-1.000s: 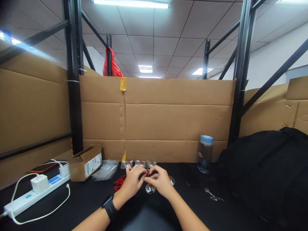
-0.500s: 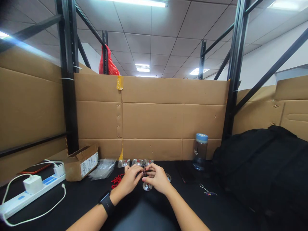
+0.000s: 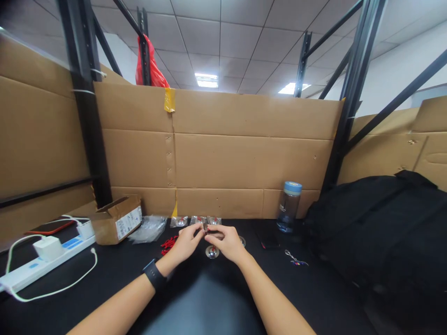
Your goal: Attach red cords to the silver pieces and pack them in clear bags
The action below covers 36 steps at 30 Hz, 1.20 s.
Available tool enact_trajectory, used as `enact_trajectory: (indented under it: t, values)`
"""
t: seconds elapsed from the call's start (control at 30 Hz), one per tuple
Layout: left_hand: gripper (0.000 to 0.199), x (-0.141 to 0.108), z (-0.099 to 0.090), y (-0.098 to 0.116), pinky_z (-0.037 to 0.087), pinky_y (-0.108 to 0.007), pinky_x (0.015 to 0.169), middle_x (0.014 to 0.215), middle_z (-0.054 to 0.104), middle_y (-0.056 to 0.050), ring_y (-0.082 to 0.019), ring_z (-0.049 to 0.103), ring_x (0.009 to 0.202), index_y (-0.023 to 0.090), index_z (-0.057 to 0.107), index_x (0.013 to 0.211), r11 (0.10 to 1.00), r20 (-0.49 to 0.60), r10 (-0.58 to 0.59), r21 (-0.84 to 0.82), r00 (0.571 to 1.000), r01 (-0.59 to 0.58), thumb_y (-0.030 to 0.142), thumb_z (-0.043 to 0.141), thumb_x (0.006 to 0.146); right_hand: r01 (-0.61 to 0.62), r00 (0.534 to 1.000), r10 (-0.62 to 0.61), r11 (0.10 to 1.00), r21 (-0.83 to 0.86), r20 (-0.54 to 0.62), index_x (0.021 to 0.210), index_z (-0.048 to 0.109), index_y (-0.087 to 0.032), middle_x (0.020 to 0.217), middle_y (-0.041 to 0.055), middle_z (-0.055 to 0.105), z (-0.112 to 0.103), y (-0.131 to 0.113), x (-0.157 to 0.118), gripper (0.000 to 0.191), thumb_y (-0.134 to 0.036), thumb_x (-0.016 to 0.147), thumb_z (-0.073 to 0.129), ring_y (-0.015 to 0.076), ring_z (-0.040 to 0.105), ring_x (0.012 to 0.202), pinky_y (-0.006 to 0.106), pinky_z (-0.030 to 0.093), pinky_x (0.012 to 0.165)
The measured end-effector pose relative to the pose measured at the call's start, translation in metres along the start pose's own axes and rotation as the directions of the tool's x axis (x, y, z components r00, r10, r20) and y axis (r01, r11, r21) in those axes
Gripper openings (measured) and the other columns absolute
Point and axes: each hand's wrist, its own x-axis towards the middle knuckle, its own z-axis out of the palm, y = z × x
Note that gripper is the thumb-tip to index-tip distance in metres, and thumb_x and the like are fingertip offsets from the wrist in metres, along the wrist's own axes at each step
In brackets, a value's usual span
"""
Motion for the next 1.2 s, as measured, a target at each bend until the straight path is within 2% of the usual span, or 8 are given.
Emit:
enact_trajectory:
  t: [0.13, 0.33, 0.6, 0.73, 0.87, 1.0, 1.1, 1.2]
  values:
    - [0.026, -0.001, 0.000, 0.005, 0.038, -0.031, 0.083, 0.094, 0.075, -0.004, -0.021, 0.066, 0.093, 0.021, 0.068, 0.091, 0.999, -0.043, -0.029, 0.037, 0.999, 0.030, 0.033, 0.047, 0.099, 0.118, 0.993, -0.116, 0.980, -0.163, 0.017, 0.114, 0.075, -0.020, 0.115, 0.0100, 0.075, -0.004, -0.006, -0.001, 0.039, -0.049, 0.093, 0.059, 0.0247, 0.075, 0.090, 0.040, 0.060, 0.085]
    - [0.024, -0.008, 0.002, 0.013, 0.033, -0.036, 0.087, 0.099, 0.074, -0.004, -0.024, 0.062, 0.101, 0.023, 0.072, 0.091, 0.990, -0.072, 0.005, 0.139, 0.997, 0.005, 0.034, 0.051, 0.097, 0.141, 0.984, -0.171, 0.921, -0.363, -0.052, 0.099, 0.078, -0.020, 0.097, 0.0081, 0.078, -0.003, -0.001, 0.002, 0.023, -0.036, 0.090, 0.064, 0.0223, 0.073, 0.081, 0.033, 0.057, 0.074]
    - [0.016, -0.013, 0.005, 0.014, 0.028, -0.038, 0.089, 0.103, 0.073, -0.005, -0.023, 0.058, 0.103, 0.022, 0.071, 0.093, 0.972, -0.120, 0.079, 0.229, 0.990, -0.049, 0.028, 0.057, 0.096, 0.181, 0.977, -0.211, 0.854, -0.488, -0.008, 0.097, 0.078, -0.021, 0.098, 0.0050, 0.079, -0.003, -0.004, 0.001, 0.019, -0.024, 0.091, 0.060, 0.0193, 0.071, 0.079, 0.030, 0.052, 0.076]
    - [0.015, -0.013, 0.005, 0.012, 0.029, -0.039, 0.089, 0.102, 0.073, -0.005, -0.023, 0.057, 0.103, 0.023, 0.072, 0.093, 0.960, -0.115, 0.130, 0.262, 0.985, -0.097, 0.027, 0.058, 0.096, 0.207, 0.971, -0.240, 0.805, -0.557, 0.013, 0.090, 0.076, -0.021, 0.089, 0.0044, 0.076, -0.004, -0.004, 0.001, 0.016, -0.019, 0.089, 0.060, 0.0176, 0.067, 0.075, 0.027, 0.050, 0.070]
    - [0.015, -0.014, 0.005, 0.012, 0.030, -0.040, 0.089, 0.099, 0.073, -0.005, -0.024, 0.058, 0.102, 0.023, 0.072, 0.091, 0.951, -0.094, 0.172, 0.274, 0.981, -0.141, 0.028, 0.058, 0.096, 0.220, 0.967, -0.256, 0.798, -0.561, 0.015, 0.083, 0.070, -0.020, 0.080, 0.0022, 0.070, -0.004, -0.003, 0.001, 0.012, -0.013, 0.084, 0.061, 0.0149, 0.062, 0.069, 0.025, 0.047, 0.066]
    - [0.019, -0.013, 0.002, 0.012, 0.032, -0.042, 0.092, 0.102, 0.073, -0.004, -0.025, 0.058, 0.106, 0.025, 0.071, 0.093, 0.954, -0.068, 0.160, 0.269, 0.985, -0.136, 0.031, 0.054, 0.098, 0.237, 0.963, -0.268, 0.807, -0.541, 0.022, 0.076, 0.064, -0.020, 0.082, 0.0014, 0.067, -0.004, -0.001, 0.001, 0.012, -0.008, 0.078, 0.061, 0.0145, 0.060, 0.072, 0.025, 0.046, 0.068]
    - [0.027, -0.010, -0.003, 0.011, 0.035, -0.042, 0.098, 0.116, 0.071, -0.004, -0.024, 0.059, 0.113, 0.027, 0.068, 0.108, 0.977, -0.091, 0.105, 0.196, 0.990, -0.085, 0.036, 0.043, 0.103, 0.235, 0.965, -0.260, 0.810, -0.537, 0.031, 0.073, 0.062, -0.019, 0.083, 0.0015, 0.066, -0.004, -0.001, 0.002, 0.014, -0.005, 0.074, 0.062, 0.0151, 0.060, 0.075, 0.026, 0.047, 0.072]
    - [0.030, -0.006, -0.009, 0.009, 0.037, -0.040, 0.103, 0.125, 0.069, -0.003, -0.023, 0.060, 0.118, 0.029, 0.063, 0.121, 0.993, 0.014, 0.104, 0.055, 0.994, -0.105, 0.042, 0.044, 0.102, 0.252, 0.965, -0.256, 0.826, -0.504, 0.064, 0.072, 0.062, -0.019, 0.090, 0.0025, 0.066, -0.005, -0.001, 0.001, 0.014, -0.005, 0.074, 0.063, 0.0161, 0.062, 0.083, 0.027, 0.048, 0.078]
